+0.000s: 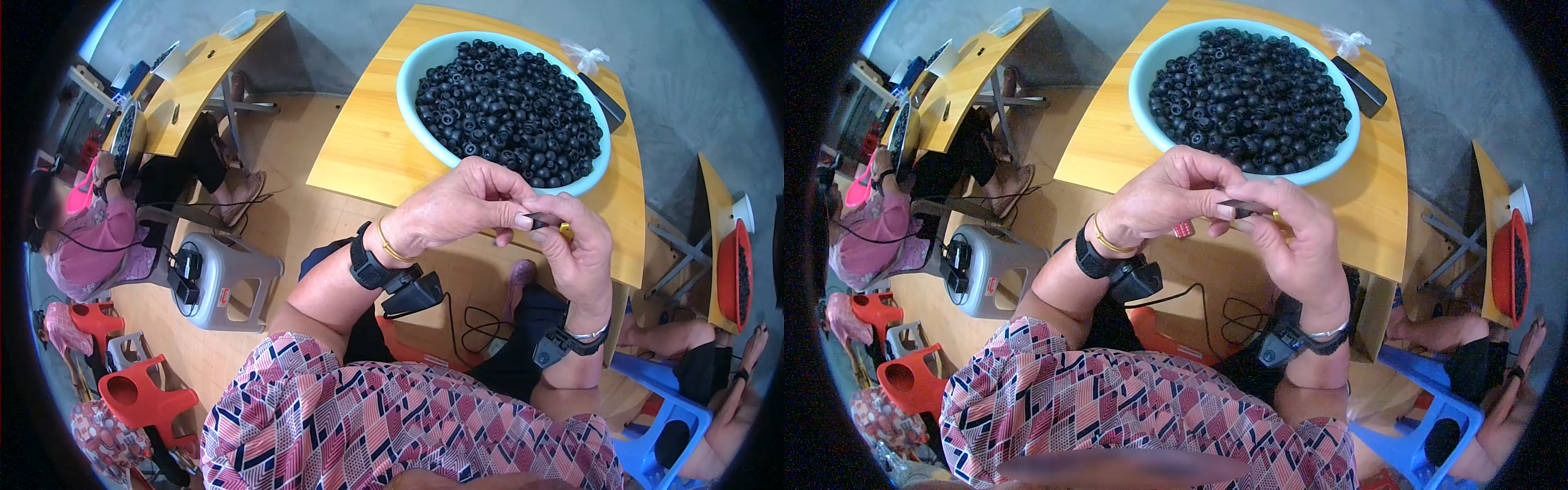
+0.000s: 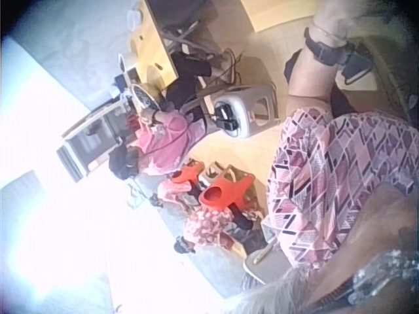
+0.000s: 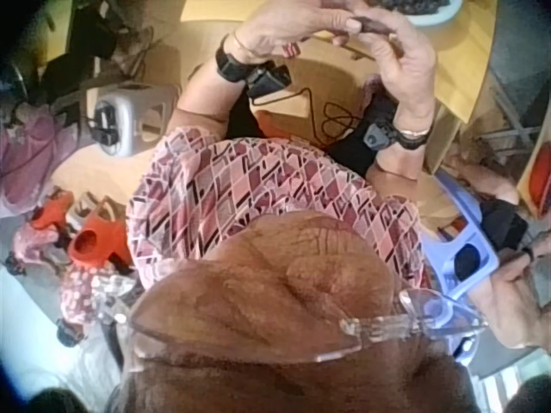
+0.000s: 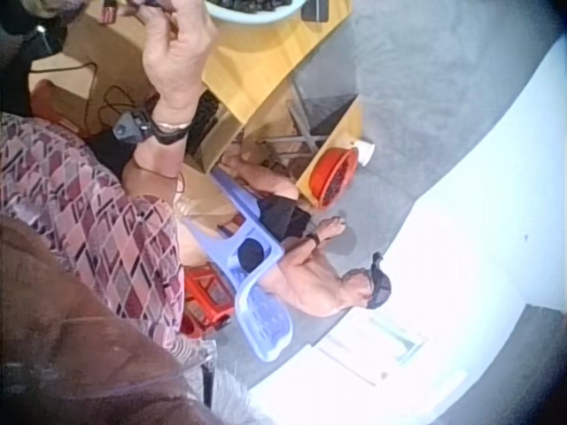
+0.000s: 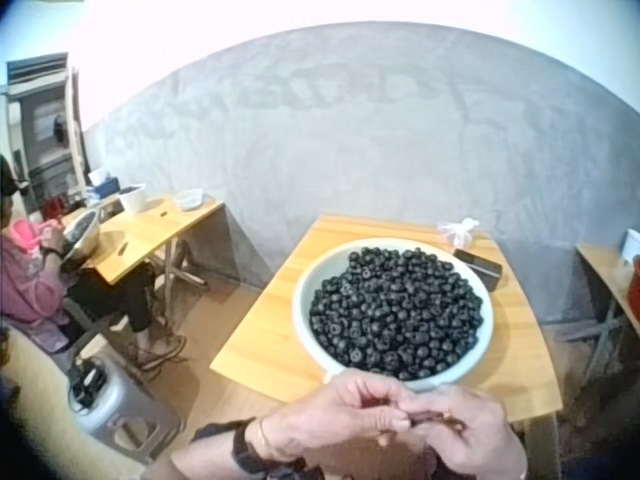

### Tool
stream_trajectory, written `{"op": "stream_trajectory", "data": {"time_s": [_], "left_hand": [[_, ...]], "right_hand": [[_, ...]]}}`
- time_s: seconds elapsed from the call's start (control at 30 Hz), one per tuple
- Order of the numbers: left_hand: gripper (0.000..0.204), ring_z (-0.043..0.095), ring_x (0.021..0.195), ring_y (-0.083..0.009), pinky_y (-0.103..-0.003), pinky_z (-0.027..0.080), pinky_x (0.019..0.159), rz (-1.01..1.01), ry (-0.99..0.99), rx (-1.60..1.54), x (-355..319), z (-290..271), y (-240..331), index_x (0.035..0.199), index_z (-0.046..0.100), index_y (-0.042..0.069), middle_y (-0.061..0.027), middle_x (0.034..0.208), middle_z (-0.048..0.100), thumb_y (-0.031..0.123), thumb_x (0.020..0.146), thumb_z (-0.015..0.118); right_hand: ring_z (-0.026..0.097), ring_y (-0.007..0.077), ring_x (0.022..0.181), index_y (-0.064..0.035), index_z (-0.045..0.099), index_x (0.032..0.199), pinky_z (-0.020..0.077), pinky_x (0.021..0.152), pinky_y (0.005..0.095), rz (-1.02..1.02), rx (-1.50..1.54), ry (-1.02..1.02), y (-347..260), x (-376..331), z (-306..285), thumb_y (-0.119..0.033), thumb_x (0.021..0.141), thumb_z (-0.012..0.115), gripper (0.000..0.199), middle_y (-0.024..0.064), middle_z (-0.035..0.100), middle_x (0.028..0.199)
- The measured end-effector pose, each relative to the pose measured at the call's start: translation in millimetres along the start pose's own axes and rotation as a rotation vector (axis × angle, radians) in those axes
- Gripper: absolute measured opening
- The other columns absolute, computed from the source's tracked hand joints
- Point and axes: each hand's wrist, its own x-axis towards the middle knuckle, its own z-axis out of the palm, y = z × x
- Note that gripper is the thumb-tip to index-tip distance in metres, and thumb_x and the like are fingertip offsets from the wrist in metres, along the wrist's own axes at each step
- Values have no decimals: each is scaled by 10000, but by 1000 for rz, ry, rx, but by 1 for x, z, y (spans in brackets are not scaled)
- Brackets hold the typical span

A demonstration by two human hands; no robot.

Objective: Trimming excess material from small black rubber components using a manual blade.

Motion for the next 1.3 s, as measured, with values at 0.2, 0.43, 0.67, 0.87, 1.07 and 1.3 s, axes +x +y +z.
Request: {"op": "stream_trajectory", "data": {"time_s": [0.2,0.43,0.67,0.87,1.07,1.3], "left_hand": [[146,551,636,-104,-217,472,575,56,80,-293,5,6,-17,915,607,7,-60,795,604,86,793,601],[163,581,732,-135,-254,494,653,94,81,-479,4,13,-23,947,603,44,-70,881,614,117,802,591],[135,587,697,-113,-226,513,633,160,165,-463,5,21,-22,916,603,12,-70,834,616,84,803,592],[198,574,736,-121,-253,486,670,137,85,-436,4,16,-20,968,581,32,-51,842,603,153,812,584],[199,492,623,-98,-238,448,579,129,8,-506,6,14,-16,952,570,20,-16,713,522,176,829,566],[201,514,639,-120,-258,480,624,124,-35,-534,5,9,-19,994,553,6,-32,719,517,143,848,536]], "right_hand": [[537,184,598,-13,571,959,426,553,267,-112,-211,193,2,0,6,19,761,571,201,95,564,730],[526,198,542,-22,547,950,423,493,282,-246,-313,326,2,0,20,41,757,570,204,90,547,696],[520,192,542,-29,493,999,419,481,284,-401,-394,359,7,-2,23,50,755,557,264,82,533,687],[518,184,572,-23,484,991,422,506,287,-383,-379,343,6,-3,23,30,765,556,243,84,536,723],[462,89,633,-8,469,951,414,531,232,149,92,470,0,-9,21,-129,878,465,141,35,501,741],[411,56,558,-4,476,901,400,513,200,227,465,359,-8,-9,16,-189,917,397,201,6,453,650]]}}
